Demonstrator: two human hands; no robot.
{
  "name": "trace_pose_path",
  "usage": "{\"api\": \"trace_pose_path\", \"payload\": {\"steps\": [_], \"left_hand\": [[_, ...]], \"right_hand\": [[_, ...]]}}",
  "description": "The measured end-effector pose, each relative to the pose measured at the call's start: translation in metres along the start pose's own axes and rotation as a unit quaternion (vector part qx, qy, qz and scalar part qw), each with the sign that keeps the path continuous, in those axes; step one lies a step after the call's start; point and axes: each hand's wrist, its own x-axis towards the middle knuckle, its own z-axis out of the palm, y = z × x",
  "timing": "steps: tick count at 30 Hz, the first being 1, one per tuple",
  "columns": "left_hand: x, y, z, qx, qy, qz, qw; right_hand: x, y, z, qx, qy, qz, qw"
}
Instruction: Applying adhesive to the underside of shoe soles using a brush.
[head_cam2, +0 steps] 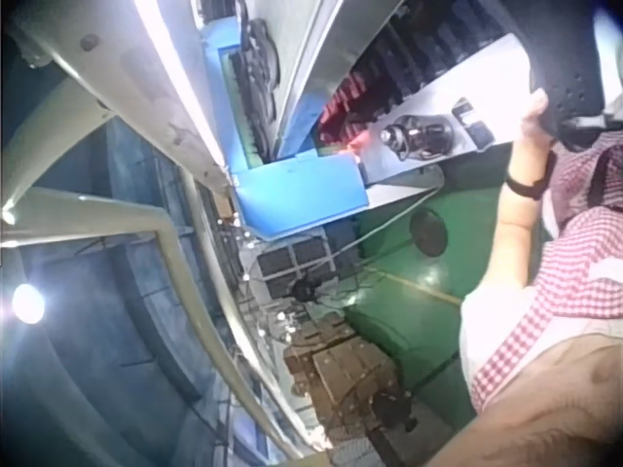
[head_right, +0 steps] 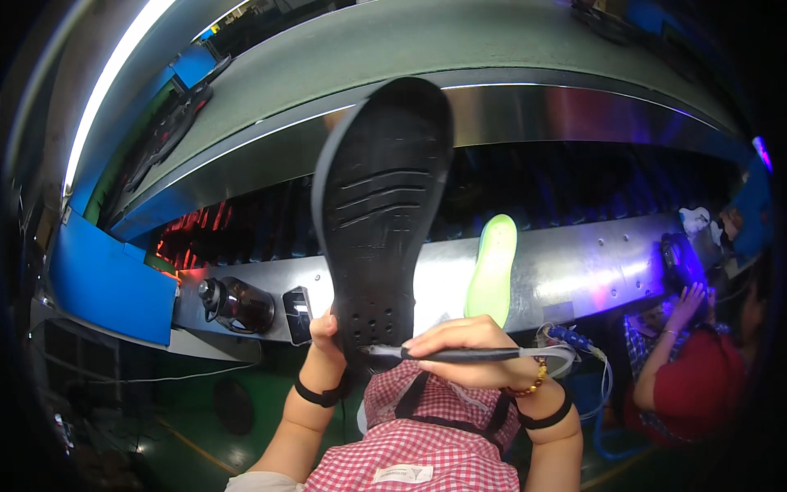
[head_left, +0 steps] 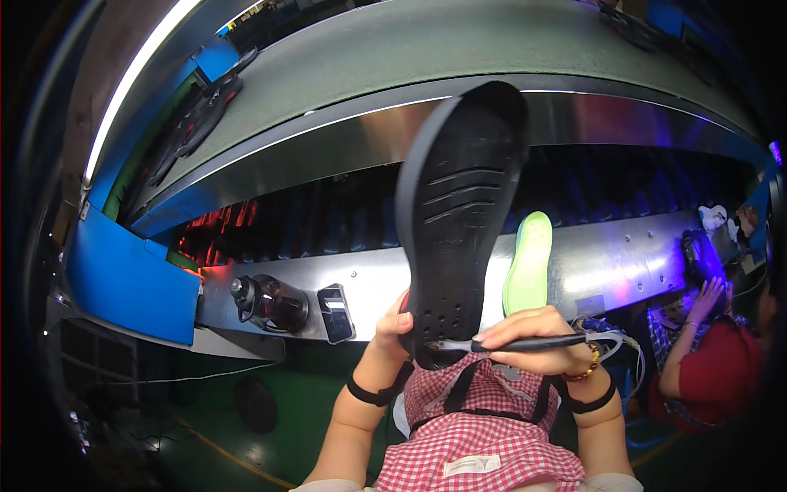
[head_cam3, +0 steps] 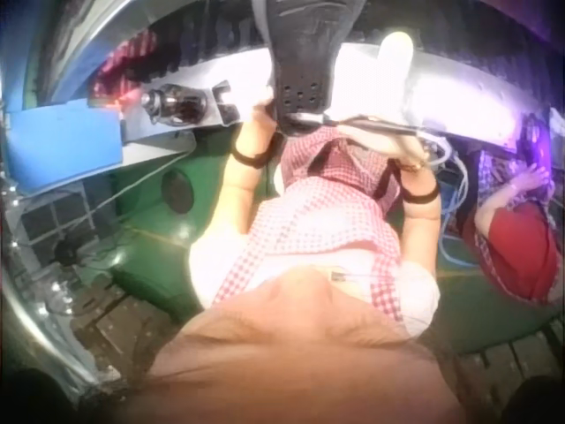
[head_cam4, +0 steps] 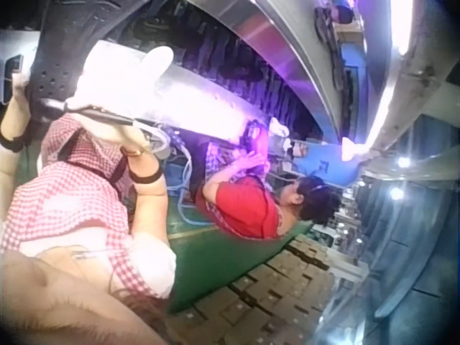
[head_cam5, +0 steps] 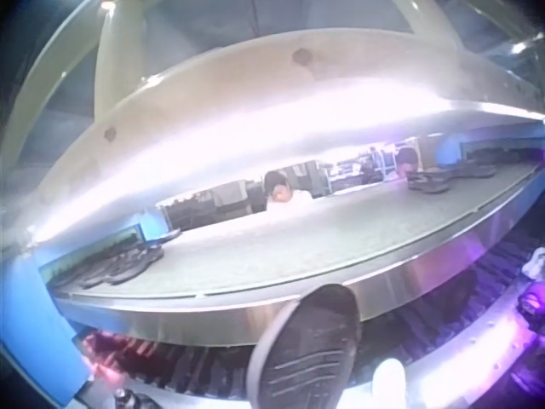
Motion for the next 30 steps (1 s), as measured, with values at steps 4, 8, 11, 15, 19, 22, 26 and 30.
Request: {"api": "trace_pose_path", "payload": {"steps": [4, 8, 11, 15, 19, 22, 26, 30], "left_hand": [[0.004, 0.013, 0.008, -0.005, -0.023, -0.055, 0.998], [0.004, 0.023, 0.016, 0.037, -0.016, -0.122, 0.992], [0.005, 0.026, 0.021, 0.086, -0.025, -0.161, 0.983], [0.006, 0.029, 0.028, 0.133, 0.022, -0.227, 0.964], [0.002, 0.032, 0.031, 0.063, 0.01, -0.259, 0.964], [-0.002, 0.03, 0.028, 0.102, -0.009, -0.265, 0.959], [-0.005, 0.032, 0.019, 0.069, -0.003, -0.302, 0.951], [-0.01, 0.037, 0.017, 0.04, -0.003, -0.286, 0.957]], "right_hand": [[0.005, 0.001, -0.005, 0.04, -0.137, -0.017, 0.99], [0.007, -0.001, -0.013, 0.063, -0.143, -0.078, 0.985], [0.012, 0.001, -0.012, 0.013, -0.167, -0.02, 0.986], [0.015, -0.001, -0.018, -0.018, -0.262, -0.03, 0.964], [0.014, -0.008, -0.029, -0.039, -0.209, -0.015, 0.977], [0.015, -0.009, -0.031, -0.042, -0.29, 0.012, 0.956], [0.015, -0.011, -0.033, 0.005, -0.243, -0.062, 0.968], [0.011, -0.016, -0.035, -0.047, -0.257, 0.042, 0.964]]}}
